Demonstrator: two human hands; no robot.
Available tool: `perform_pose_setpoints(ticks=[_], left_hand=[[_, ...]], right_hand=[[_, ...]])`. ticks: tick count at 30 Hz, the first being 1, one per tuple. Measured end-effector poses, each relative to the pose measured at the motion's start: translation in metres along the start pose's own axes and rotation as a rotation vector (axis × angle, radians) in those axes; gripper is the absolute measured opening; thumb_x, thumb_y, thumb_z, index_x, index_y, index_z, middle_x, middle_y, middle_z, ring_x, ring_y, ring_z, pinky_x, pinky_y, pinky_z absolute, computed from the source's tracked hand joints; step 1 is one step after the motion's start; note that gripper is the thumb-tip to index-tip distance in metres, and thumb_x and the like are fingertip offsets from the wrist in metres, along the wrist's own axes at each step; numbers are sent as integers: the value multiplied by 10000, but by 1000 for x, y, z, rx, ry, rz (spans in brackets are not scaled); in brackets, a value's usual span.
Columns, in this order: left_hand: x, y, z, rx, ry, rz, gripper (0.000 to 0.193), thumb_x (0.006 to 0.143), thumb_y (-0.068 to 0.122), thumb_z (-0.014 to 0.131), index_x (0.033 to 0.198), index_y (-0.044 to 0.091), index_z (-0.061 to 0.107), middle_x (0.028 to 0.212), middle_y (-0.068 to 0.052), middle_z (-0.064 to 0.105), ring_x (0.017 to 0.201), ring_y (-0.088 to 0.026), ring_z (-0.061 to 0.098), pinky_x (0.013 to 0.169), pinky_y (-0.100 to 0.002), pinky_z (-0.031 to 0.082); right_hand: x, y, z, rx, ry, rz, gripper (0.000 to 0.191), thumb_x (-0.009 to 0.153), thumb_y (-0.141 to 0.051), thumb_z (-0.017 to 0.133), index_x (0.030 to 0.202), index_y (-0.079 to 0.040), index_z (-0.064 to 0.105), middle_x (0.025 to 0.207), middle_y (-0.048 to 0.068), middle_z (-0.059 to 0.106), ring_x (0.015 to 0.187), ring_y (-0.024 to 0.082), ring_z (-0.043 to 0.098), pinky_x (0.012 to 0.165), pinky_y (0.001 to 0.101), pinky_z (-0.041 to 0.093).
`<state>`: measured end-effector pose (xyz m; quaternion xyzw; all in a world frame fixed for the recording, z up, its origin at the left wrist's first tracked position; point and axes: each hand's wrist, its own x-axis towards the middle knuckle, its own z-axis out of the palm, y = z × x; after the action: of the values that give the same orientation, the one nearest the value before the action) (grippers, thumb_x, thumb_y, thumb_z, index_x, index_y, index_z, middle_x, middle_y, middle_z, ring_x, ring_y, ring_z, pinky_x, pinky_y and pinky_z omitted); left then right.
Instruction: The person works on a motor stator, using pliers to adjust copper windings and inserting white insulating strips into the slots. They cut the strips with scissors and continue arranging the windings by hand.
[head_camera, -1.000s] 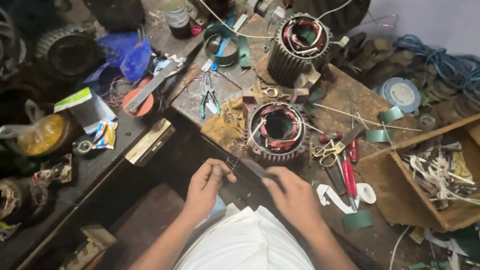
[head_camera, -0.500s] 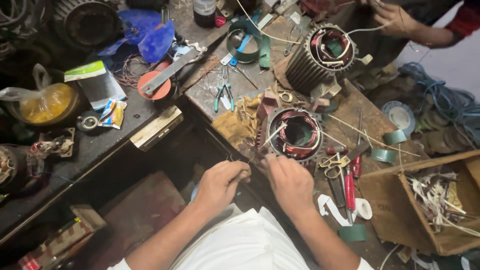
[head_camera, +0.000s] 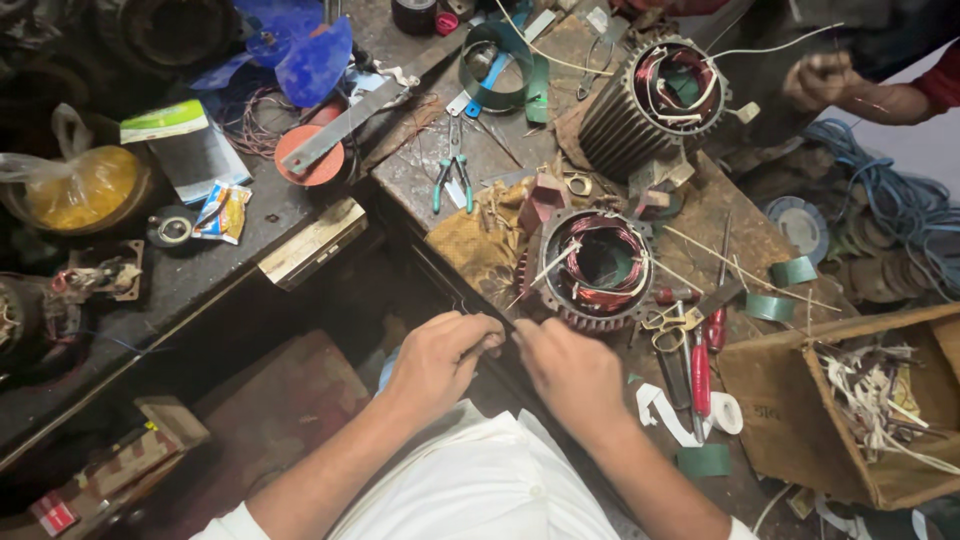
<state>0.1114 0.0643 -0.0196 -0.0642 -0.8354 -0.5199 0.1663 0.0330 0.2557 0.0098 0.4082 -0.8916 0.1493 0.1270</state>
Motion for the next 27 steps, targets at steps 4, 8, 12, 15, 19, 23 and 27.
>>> perform_pose_setpoints(ticks=[4,8,12,15,19,23,27], left_hand=[[-1,2,1,-45,-5,-35,149,871,7,662,1004,76,671,849,-48,741,822,-255,715,731,-363,555],[0,5,4,-39,-21,-104,111,894,37,656,990,85,684,828,-43,753,804,-245,723,723,-358,557],[2,7,6,-57,-20,-98,69,918,59,674,981,85,686,831,-40,763,793,-237,719,719,-357,555],[3,7,8,-85,12,-74,115,972,136,605,1023,65,680,858,-49,760,828,-220,719,758,-356,561],[10,5,20,-455,124,-502,336,1022,332,461,1232,80,534,1037,-54,735,754,-187,691,653,-346,577],[23,5,37,-873,-178,-917,390,1063,390,477,1191,53,624,1022,-115,743,809,-181,718,710,-328,584],[18,10,33,-1177,-153,-896,258,1044,235,545,1177,50,666,1066,-100,780,931,-174,737,802,-316,572]], right_hand=[[-4,1,1,-6,-29,71,202,866,-174,729,1063,-145,697,769,69,596,627,278,638,546,413,500],[-3,4,2,188,12,-21,182,893,-200,735,1063,-144,702,758,59,591,635,259,643,554,391,512],[2,0,-2,32,49,83,176,902,-170,760,1069,-124,727,733,72,589,631,280,638,551,410,497],[-2,-4,-8,274,15,103,164,903,-177,764,1053,-118,730,777,74,638,662,242,669,588,354,525],[-6,7,-20,565,35,563,216,932,-197,712,1121,-90,702,850,75,732,645,178,710,593,295,559],[-1,15,-31,623,73,607,258,978,-184,656,1203,-60,642,882,84,746,747,118,729,657,274,571],[4,2,-38,383,47,504,367,896,-178,716,1248,-81,674,898,108,744,634,171,672,577,307,522]])
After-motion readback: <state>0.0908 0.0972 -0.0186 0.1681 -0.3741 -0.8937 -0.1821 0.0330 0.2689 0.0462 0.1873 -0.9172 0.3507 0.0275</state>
